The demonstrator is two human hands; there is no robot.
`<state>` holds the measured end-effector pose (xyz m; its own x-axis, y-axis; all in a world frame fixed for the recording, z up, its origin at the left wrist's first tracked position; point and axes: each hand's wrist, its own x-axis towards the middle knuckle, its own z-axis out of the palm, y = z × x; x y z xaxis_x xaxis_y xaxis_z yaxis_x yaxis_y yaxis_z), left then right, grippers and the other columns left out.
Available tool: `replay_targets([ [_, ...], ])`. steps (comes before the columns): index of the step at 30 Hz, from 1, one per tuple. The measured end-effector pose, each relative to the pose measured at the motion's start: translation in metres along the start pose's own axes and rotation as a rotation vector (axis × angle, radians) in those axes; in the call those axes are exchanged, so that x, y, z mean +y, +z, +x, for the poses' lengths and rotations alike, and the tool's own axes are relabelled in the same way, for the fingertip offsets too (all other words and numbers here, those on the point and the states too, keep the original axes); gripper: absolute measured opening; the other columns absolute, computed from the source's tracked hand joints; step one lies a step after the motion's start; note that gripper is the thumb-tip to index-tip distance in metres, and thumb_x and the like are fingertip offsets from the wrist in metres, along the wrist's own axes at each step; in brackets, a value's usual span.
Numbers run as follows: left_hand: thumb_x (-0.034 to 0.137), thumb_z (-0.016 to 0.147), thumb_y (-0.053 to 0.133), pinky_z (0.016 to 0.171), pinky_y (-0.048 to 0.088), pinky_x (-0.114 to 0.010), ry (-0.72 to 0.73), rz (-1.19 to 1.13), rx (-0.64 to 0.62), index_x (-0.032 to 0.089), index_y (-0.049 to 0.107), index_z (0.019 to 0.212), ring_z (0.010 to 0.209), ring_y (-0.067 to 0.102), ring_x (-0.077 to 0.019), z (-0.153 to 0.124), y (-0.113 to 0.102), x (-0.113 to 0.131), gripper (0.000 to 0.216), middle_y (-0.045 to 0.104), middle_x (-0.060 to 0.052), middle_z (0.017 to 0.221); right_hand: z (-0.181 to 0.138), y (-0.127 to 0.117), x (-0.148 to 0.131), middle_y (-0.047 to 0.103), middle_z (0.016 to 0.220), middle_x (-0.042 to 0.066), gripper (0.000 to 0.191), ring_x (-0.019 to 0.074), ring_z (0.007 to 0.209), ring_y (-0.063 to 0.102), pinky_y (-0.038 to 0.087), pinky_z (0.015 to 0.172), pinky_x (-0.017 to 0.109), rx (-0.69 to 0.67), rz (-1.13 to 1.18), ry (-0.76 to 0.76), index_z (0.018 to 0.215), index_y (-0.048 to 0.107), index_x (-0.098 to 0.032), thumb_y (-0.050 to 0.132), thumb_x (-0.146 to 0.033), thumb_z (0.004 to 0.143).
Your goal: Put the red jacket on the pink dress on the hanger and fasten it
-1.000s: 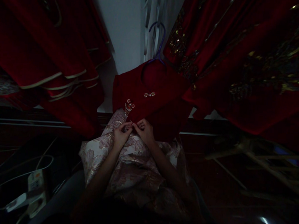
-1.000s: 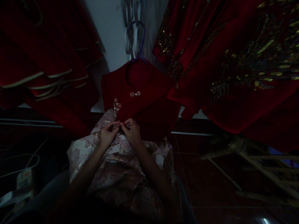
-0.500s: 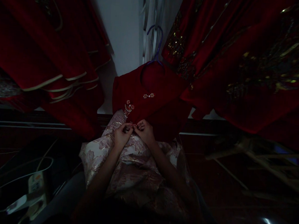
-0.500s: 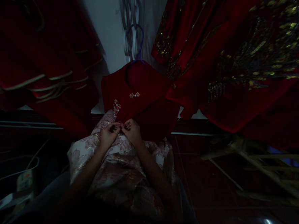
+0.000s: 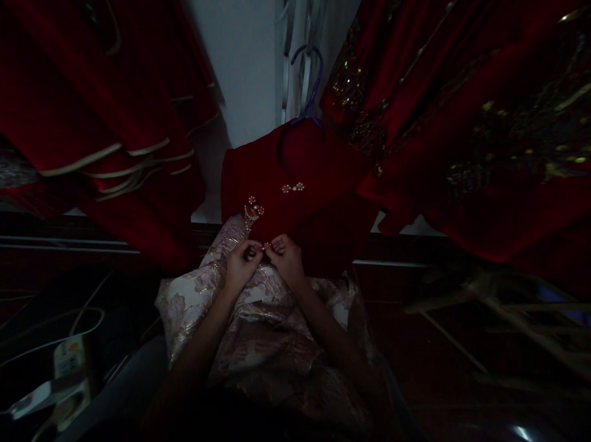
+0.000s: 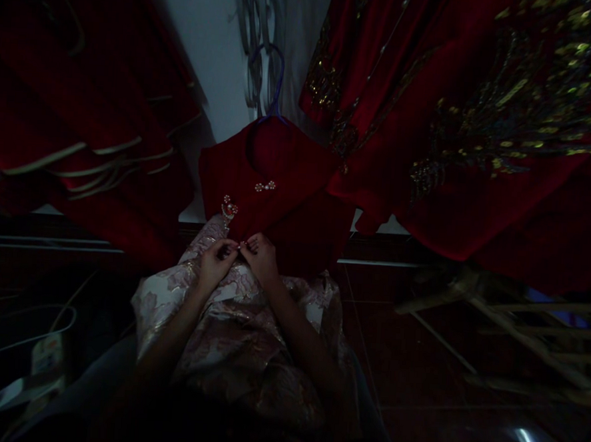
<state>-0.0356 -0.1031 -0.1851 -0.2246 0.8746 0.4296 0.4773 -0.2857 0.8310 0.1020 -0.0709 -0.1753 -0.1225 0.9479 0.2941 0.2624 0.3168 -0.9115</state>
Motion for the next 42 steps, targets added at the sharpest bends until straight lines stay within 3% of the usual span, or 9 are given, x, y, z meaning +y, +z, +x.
replay_targets([
  [4,0.021,0.079,0.057,0.075,0.048,-0.026,0.017,0.002,0.021,0.018,0.063,0.089,0.081,0.061,-0.0147,-0.001,0.002,-0.003,0.012,0.064,-0.003,0.086,0.0,0.0,0.0,0.06,0.074,-0.001,0.015,0.0122,0.067,0.058,0.048,0.064,0.025,0.015,-0.009,-0.03,0.081,0.054,-0.021,0.061,-0.033,0.079],
  [8,0.021,0.084,0.051,0.079,0.048,-0.027,-0.03,-0.102,0.182,0.02,0.057,0.108,0.086,0.06,-0.0143,0.0,0.004,-0.01,0.025,0.062,-0.004,0.098,-0.001,-0.002,-0.007,0.057,0.075,-0.001,0.021,0.0116,0.066,0.056,0.047,0.06,0.023,0.08,0.051,-0.033,0.091,0.053,-0.021,0.061,-0.036,0.08],
  [10,0.023,0.086,0.048,0.079,0.048,-0.027,-0.055,-0.136,0.252,0.02,0.056,0.107,0.087,0.06,-0.0145,0.0,0.003,-0.013,0.023,0.062,-0.005,0.099,-0.002,-0.002,-0.01,0.056,0.075,-0.001,0.019,0.0113,0.066,0.056,0.046,0.059,0.022,0.123,0.081,-0.035,0.09,0.053,-0.021,0.059,-0.037,0.082],
  [14,0.022,0.083,0.054,0.08,0.047,-0.029,0.014,0.0,0.127,0.02,0.062,0.092,0.086,0.059,-0.0158,0.0,-0.002,-0.01,0.012,0.062,-0.004,0.09,-0.002,-0.002,-0.008,0.057,0.074,-0.002,0.016,0.011,0.066,0.056,0.044,0.062,0.022,0.141,0.119,-0.038,0.088,0.052,-0.021,0.054,-0.037,0.085],
  [17,0.021,0.081,0.059,0.076,0.048,-0.027,0.069,0.078,0.034,0.02,0.065,0.091,0.084,0.059,-0.0154,0.0,-0.004,-0.004,0.012,0.062,-0.004,0.09,-0.001,0.0,-0.001,0.057,0.073,-0.002,0.016,0.0115,0.066,0.057,0.044,0.063,0.022,0.131,0.129,-0.013,0.087,0.052,-0.021,0.053,-0.037,0.086],
  [22,0.029,0.082,0.062,0.076,0.049,-0.028,0.055,0.081,0.028,0.021,0.067,0.093,0.083,0.059,-0.0148,0.001,-0.004,-0.004,0.015,0.062,-0.004,0.094,0.002,0.003,0.006,0.058,0.074,-0.001,0.015,0.0122,0.068,0.057,0.045,0.064,0.023,0.146,0.126,0.029,0.087,0.052,-0.021,0.053,-0.036,0.086],
  [27,0.033,0.083,0.061,0.073,0.048,-0.026,0.042,0.031,0.019,0.02,0.065,0.093,0.081,0.059,-0.0133,0.0,-0.007,-0.007,0.016,0.061,-0.004,0.095,0.0,0.004,0.0,0.061,0.076,0.0,0.012,0.0123,0.07,0.059,0.046,0.064,0.023,0.077,0.102,0.016,0.086,0.054,-0.021,0.052,-0.033,0.085],
  [42,0.036,0.079,0.066,0.068,0.048,-0.024,-0.098,-0.091,0.038,0.018,0.064,0.088,0.072,0.061,-0.0122,-0.002,-0.003,-0.005,0.021,0.066,-0.002,0.08,-0.004,0.003,-0.003,0.061,0.078,0.0,0.014,0.0114,0.067,0.057,0.048,0.063,0.024,0.004,0.021,-0.068,0.091,0.055,-0.02,0.057,-0.026,0.078],
])
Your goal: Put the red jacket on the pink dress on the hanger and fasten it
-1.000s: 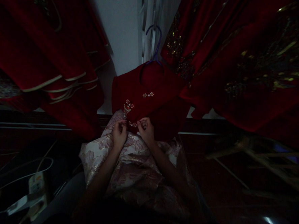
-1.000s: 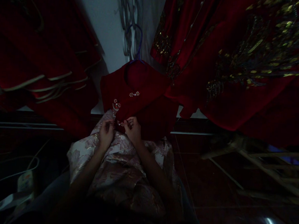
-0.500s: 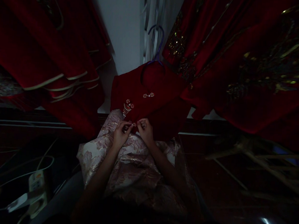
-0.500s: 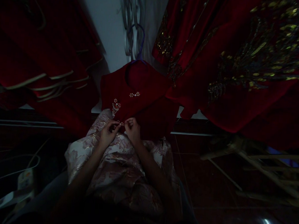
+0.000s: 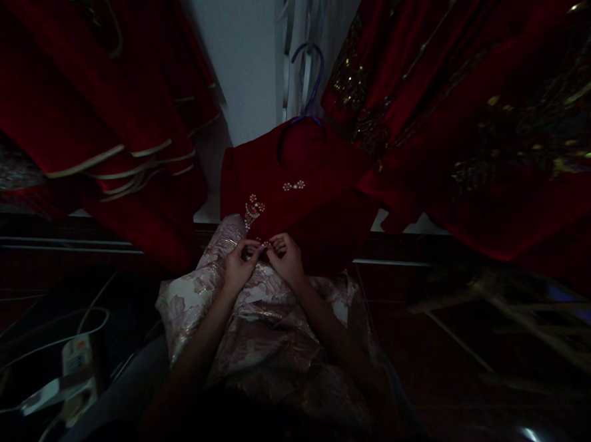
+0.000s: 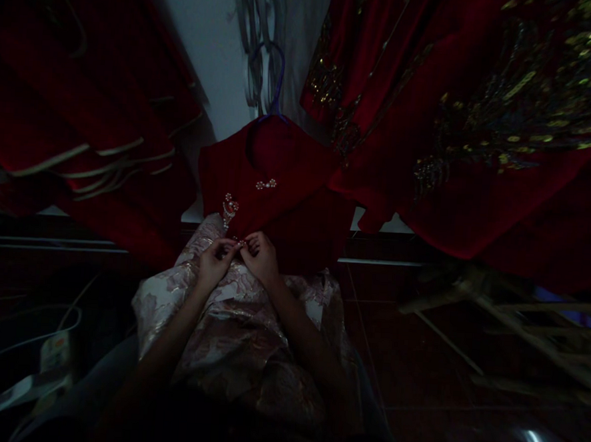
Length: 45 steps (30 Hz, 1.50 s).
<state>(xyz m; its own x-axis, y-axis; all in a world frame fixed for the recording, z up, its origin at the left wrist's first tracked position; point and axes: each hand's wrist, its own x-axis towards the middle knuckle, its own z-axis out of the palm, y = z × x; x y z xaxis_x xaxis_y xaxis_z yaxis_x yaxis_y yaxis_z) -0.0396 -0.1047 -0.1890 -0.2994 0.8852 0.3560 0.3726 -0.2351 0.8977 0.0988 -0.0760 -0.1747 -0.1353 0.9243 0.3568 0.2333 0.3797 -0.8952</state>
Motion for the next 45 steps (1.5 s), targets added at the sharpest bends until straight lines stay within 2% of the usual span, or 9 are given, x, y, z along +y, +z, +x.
replay_targets([
  [7,0.034,0.077,0.067,0.07,0.049,-0.024,-0.011,-0.014,0.008,0.017,0.064,0.086,0.072,0.063,-0.0127,-0.001,-0.002,0.0,0.02,0.067,-0.002,0.078,-0.002,0.001,-0.001,0.058,0.08,-0.001,0.02,0.0113,0.069,0.055,0.047,0.064,0.024,-0.03,0.001,-0.027,0.095,0.053,-0.02,0.057,-0.023,0.075],
  [14,0.035,0.083,0.058,0.085,0.05,-0.031,-0.047,-0.112,-0.197,0.019,0.071,0.09,0.085,0.066,-0.0167,0.008,-0.007,0.011,0.021,0.072,-0.004,0.086,-0.002,0.0,-0.003,0.053,0.094,0.001,0.036,0.0119,0.071,0.051,0.046,0.067,0.025,-0.052,-0.09,-0.062,0.103,0.052,-0.022,0.055,-0.014,0.069],
  [20,0.045,0.083,0.057,0.064,0.052,-0.024,-0.209,-0.406,-0.052,0.016,0.07,0.095,0.063,0.063,-0.0105,0.067,-0.003,0.027,0.034,0.071,-0.006,0.082,-0.004,-0.005,-0.008,0.049,0.086,0.001,0.023,0.0119,0.068,0.047,0.042,0.065,0.025,0.149,-0.104,-0.076,0.095,0.05,-0.021,0.05,-0.013,0.073],
  [24,0.04,0.074,0.07,0.08,0.053,-0.027,-0.311,-0.631,-0.073,0.013,0.07,0.092,0.079,0.067,-0.0118,0.095,0.005,0.037,0.032,0.071,-0.01,0.098,-0.006,-0.01,-0.006,0.049,0.085,0.001,0.022,0.0117,0.067,0.046,0.041,0.063,0.025,0.304,-0.048,-0.092,0.095,0.047,-0.021,0.05,-0.014,0.074],
  [28,0.031,0.068,0.076,0.084,0.053,-0.031,-0.455,-0.731,-0.096,0.015,0.069,0.088,0.087,0.067,-0.0148,0.096,0.015,0.042,0.027,0.072,-0.01,0.099,-0.006,-0.012,-0.003,0.048,0.084,0.001,0.019,0.0107,0.063,0.045,0.04,0.06,0.024,0.307,-0.016,-0.078,0.093,0.046,-0.021,0.05,-0.016,0.074],
  [34,0.034,0.071,0.071,0.085,0.051,-0.027,-0.459,-0.726,-0.043,0.017,0.068,0.089,0.096,0.066,-0.0138,0.097,0.029,0.039,0.025,0.07,-0.008,0.108,-0.005,-0.011,-0.002,0.048,0.082,0.0,0.02,0.0106,0.062,0.045,0.04,0.061,0.024,0.255,-0.016,-0.058,0.094,0.046,-0.021,0.05,-0.017,0.074],
  [39,0.036,0.069,0.07,0.073,0.05,-0.023,-0.433,-0.675,0.036,0.016,0.068,0.084,0.082,0.067,-0.0121,0.1,0.036,0.031,0.025,0.072,-0.006,0.096,-0.005,-0.011,-0.002,0.049,0.081,0.0,0.02,0.0107,0.062,0.045,0.04,0.06,0.024,0.236,-0.011,-0.036,0.094,0.045,-0.021,0.05,-0.018,0.075],
  [43,0.044,0.073,0.067,0.062,0.048,-0.025,-0.462,-0.547,-0.086,0.016,0.068,0.083,0.069,0.063,-0.013,0.102,0.032,0.043,0.03,0.07,-0.005,0.081,-0.005,-0.011,-0.002,0.047,0.08,-0.001,0.021,0.0101,0.06,0.045,0.039,0.059,0.023,0.245,-0.002,-0.047,0.092,0.043,-0.022,0.049,-0.016,0.073],
  [45,0.049,0.075,0.065,0.065,0.049,-0.027,-0.351,-0.448,-0.15,0.015,0.069,0.084,0.073,0.063,-0.0161,0.106,0.03,0.06,0.035,0.069,-0.006,0.081,-0.006,-0.011,-0.002,0.046,0.08,-0.002,0.023,0.0097,0.06,0.044,0.039,0.058,0.023,0.254,-0.005,-0.05,0.09,0.04,-0.022,0.05,-0.016,0.07],
])
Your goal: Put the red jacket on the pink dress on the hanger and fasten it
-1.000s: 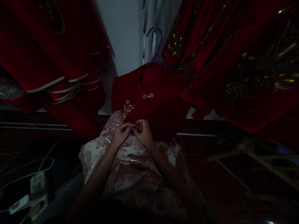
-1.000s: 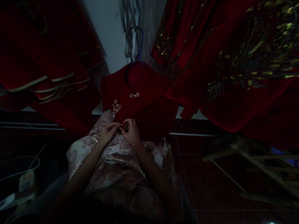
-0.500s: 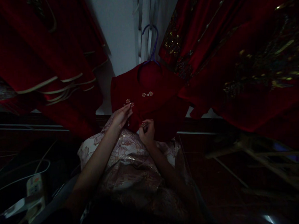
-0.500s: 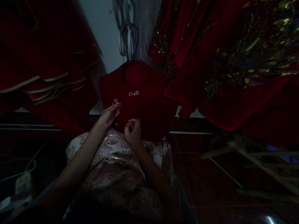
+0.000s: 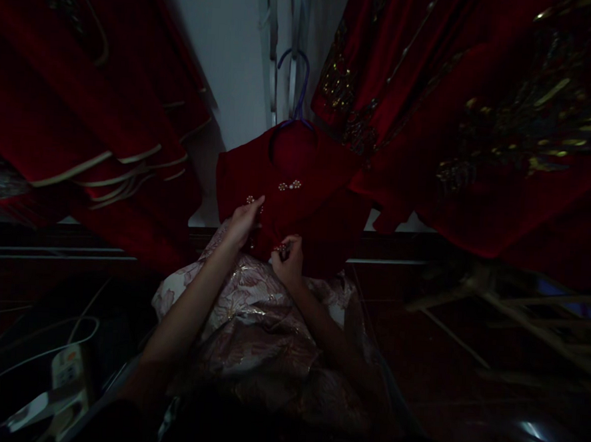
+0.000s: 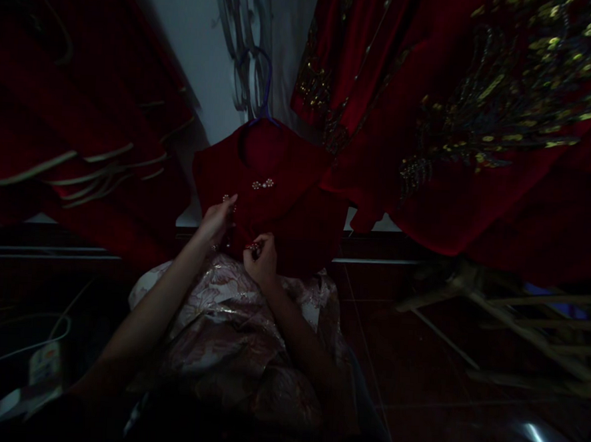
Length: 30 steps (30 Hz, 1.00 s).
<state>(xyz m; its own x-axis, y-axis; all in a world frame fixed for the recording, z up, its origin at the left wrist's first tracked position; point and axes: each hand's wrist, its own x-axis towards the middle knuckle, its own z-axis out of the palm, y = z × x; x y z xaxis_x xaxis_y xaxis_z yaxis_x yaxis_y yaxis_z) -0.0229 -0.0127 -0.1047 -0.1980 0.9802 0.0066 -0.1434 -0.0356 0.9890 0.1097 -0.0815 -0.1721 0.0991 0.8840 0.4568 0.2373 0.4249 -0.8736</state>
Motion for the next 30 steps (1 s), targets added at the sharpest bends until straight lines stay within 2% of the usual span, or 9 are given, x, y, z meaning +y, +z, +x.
replay_targets([
  [5,0.036,0.073,0.071,0.094,0.044,-0.036,0.594,0.44,-0.144,0.018,0.069,0.098,0.101,0.057,-0.0217,0.004,0.019,0.049,0.03,0.063,-0.006,0.103,0.0,0.0,0.0,0.041,0.076,-0.004,0.024,0.0106,0.061,0.042,0.038,0.06,0.023,0.004,-0.07,-0.02,0.082,0.036,-0.023,0.051,-0.015,0.065],
  [8,0.032,0.069,0.076,0.101,0.036,-0.045,0.782,0.681,-0.168,0.017,0.067,0.094,0.111,0.049,-0.0287,0.01,0.029,0.064,0.031,0.057,-0.009,0.104,0.0,0.0,0.001,0.041,0.075,-0.004,0.023,0.0109,0.062,0.042,0.038,0.06,0.023,0.008,-0.076,-0.019,0.081,0.036,-0.023,0.051,-0.016,0.065],
  [13,0.035,0.079,0.066,0.1,0.034,-0.053,0.944,0.994,-0.229,0.013,0.063,0.09,0.114,0.047,-0.0344,0.02,0.043,0.072,0.025,0.054,-0.013,0.105,0.002,0.001,0.001,0.041,0.072,-0.005,0.022,0.0097,0.059,0.041,0.036,0.058,0.022,-0.006,-0.048,0.005,0.081,0.037,-0.023,0.052,-0.017,0.065],
  [18,0.033,0.086,0.053,0.097,0.035,-0.051,1.053,1.324,-0.289,0.015,0.061,0.097,0.109,0.049,-0.0309,0.025,0.046,0.082,0.023,0.058,-0.015,0.106,0.002,0.0,0.002,0.039,0.071,-0.006,0.022,0.0095,0.059,0.041,0.036,0.057,0.022,-0.023,-0.045,0.019,0.082,0.037,-0.023,0.052,-0.017,0.066],
  [22,0.031,0.089,0.048,0.1,0.034,-0.051,1.165,1.361,-0.319,0.017,0.059,0.099,0.099,0.052,-0.0256,0.028,0.039,0.084,0.021,0.062,-0.01,0.094,0.0,-0.002,0.002,0.043,0.079,-0.002,0.027,0.0128,0.07,0.045,0.04,0.065,0.026,-0.046,-0.113,-0.137,0.087,0.04,-0.022,0.059,-0.026,0.069],
  [25,0.027,0.091,0.045,0.106,0.031,-0.049,1.251,1.357,-0.333,0.019,0.059,0.097,0.094,0.053,-0.0209,0.028,0.033,0.082,0.017,0.063,-0.006,0.088,0.002,-0.006,-0.006,0.045,0.084,0.002,0.028,0.0166,0.079,0.046,0.042,0.072,0.032,0.008,-0.154,-0.243,0.089,0.041,-0.021,0.06,-0.032,0.072],
  [30,0.022,0.093,0.038,0.111,0.027,-0.045,1.358,1.403,-0.341,0.021,0.059,0.093,0.085,0.055,-0.0153,0.032,0.03,0.08,0.02,0.062,-0.002,0.084,0.04,-0.017,-0.052,0.048,0.098,0.008,0.027,0.0227,0.1,0.049,0.043,0.09,0.043,0.144,-0.114,-0.357,0.093,0.043,-0.021,0.059,-0.036,0.076],
])
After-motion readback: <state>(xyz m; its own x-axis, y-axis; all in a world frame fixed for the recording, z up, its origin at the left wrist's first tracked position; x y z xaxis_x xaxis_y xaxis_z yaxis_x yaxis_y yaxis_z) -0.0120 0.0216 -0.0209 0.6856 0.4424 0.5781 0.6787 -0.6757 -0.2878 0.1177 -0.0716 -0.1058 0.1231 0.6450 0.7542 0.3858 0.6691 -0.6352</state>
